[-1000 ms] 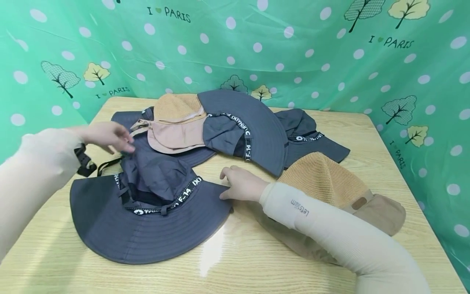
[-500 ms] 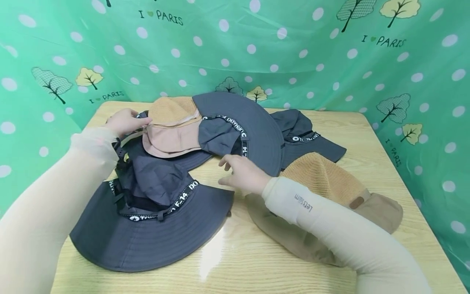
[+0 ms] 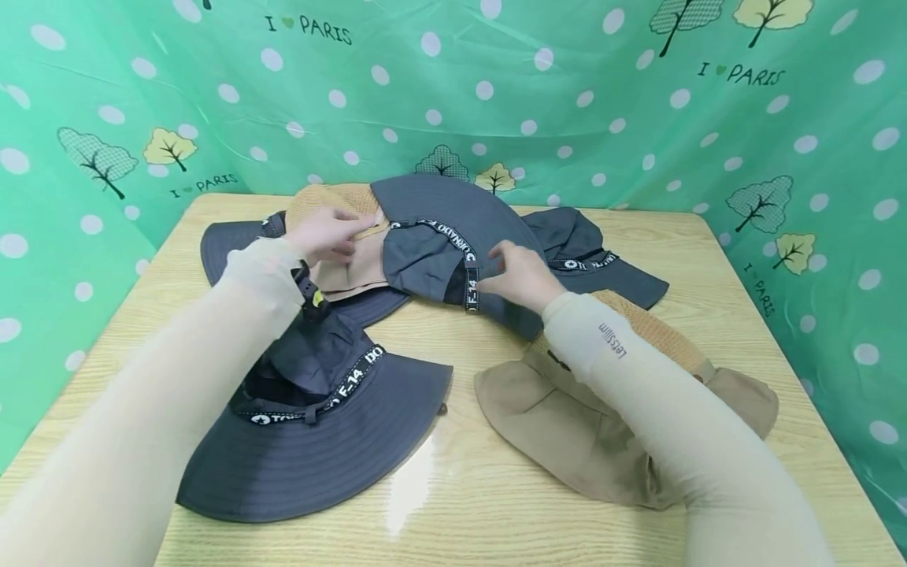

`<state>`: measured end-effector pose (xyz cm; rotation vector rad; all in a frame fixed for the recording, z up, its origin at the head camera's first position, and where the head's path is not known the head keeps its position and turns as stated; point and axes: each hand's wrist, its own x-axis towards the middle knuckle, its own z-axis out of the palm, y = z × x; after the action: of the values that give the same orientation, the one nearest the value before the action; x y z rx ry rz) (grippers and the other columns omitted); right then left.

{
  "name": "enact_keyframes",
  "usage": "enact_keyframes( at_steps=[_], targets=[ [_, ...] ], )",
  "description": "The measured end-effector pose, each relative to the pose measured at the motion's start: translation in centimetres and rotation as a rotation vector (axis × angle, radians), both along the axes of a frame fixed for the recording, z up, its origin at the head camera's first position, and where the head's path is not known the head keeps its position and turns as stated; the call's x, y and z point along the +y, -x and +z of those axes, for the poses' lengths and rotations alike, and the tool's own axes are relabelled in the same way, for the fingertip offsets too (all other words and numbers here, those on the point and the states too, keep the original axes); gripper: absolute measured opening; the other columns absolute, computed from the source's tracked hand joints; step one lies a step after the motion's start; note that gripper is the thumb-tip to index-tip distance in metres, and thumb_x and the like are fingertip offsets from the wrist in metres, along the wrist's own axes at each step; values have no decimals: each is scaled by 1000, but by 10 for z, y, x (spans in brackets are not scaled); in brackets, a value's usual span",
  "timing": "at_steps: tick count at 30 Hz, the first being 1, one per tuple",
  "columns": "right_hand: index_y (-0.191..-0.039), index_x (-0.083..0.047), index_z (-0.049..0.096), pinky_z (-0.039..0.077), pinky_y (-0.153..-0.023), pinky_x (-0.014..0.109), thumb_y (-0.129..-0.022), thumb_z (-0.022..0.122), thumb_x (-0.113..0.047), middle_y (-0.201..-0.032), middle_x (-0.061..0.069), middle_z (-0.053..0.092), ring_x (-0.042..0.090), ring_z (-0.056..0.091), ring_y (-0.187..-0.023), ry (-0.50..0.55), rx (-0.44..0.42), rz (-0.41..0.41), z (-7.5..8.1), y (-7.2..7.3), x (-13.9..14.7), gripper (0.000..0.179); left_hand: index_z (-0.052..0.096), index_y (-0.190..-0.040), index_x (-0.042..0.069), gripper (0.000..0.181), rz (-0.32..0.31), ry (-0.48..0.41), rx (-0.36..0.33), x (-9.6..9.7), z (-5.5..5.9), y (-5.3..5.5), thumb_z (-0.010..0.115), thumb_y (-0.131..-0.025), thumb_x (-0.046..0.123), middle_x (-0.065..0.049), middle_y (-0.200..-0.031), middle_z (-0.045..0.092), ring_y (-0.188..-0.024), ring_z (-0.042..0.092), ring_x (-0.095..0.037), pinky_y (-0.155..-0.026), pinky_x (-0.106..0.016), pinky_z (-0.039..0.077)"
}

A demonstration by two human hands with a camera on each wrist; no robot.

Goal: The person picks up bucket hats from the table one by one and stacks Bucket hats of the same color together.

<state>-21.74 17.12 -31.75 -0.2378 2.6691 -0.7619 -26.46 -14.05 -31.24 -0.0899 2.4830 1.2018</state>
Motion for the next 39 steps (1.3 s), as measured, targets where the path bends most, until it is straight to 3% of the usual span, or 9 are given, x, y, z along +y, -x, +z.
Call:
enact_keyframes(
  at_steps=[6,10,14,17,21,24,31,35,39],
  targets=[
    [-152,-3,29,40,-108,58,-92,67,-38,-148,26,40,44,43,-133,-1,-68,-132,0,23,24,78,22,-156,3,76,82,-171,-126,20,-7,-2,52,-100,45,-20,-153,35,-129,53,-33,-101,-39,53],
    [-154,3,19,37,-111,58,-96,61,-37,-155,30,27,45,35,-139,25,-145,-174,-4,34,36,83,20,-156,4,76,99,-225,-156,33,-9,-3,54,-100,43,-21,-152,36,-129,52,-34,-98,-40,54],
    [-156,5,9,40,-112,54,-99,58,-36,-158,31,20,45,34,-141,96,-241,-240,-10,40,41,85,25,-154,4,73,75,-209,-103,44,-11,-3,58,-99,39,-20,-154,34,-134,46,-33,-100,-42,53],
    [-156,4,3,41,-111,53,-99,57,-35,-159,31,16,46,32,-143,155,-294,-287,-13,43,40,88,25,-153,4,72,82,-235,-92,50,-13,-2,60,-99,35,-20,-156,30,-141,39,-33,-107,-44,47],
    [-156,3,-6,40,-112,54,-99,58,-33,-162,29,7,44,24,-147,222,-343,-335,-15,45,39,93,13,-157,4,79,120,-320,-153,54,-17,-1,60,-99,31,-17,-163,19,-149,26,-31,-115,-44,38],
    [-156,3,-3,39,-113,52,-99,59,-30,-162,26,12,40,28,-146,300,-364,-381,-17,46,39,91,8,-158,4,83,128,-328,-147,56,-18,-2,61,-99,28,-13,-166,12,-152,18,-27,-120,-40,32],
    [-157,-7,-15,41,-113,37,-103,52,-21,-167,16,3,29,33,-146,551,-400,-457,-17,47,38,87,6,-158,3,86,123,-295,-45,58,-21,-5,63,-97,24,-13,-167,10,-154,11,-24,-125,-32,16],
    [-158,-10,14,53,-95,25,-103,52,-19,-156,13,32,17,56,-125,690,-352,-478,-9,41,33,68,15,-156,5,83,144,-145,79,62,-20,-14,66,-95,28,-20,-161,19,-149,19,-31,-123,-36,20],
    [-136,-9,42,57,-73,20,-102,55,-16,-120,3,54,5,65,-85,840,-302,-506,-2,34,25,37,43,-138,10,59,207,52,268,69,-16,-28,65,-93,42,-19,-136,42,-126,39,-31,-108,-38,35]
  ],
)
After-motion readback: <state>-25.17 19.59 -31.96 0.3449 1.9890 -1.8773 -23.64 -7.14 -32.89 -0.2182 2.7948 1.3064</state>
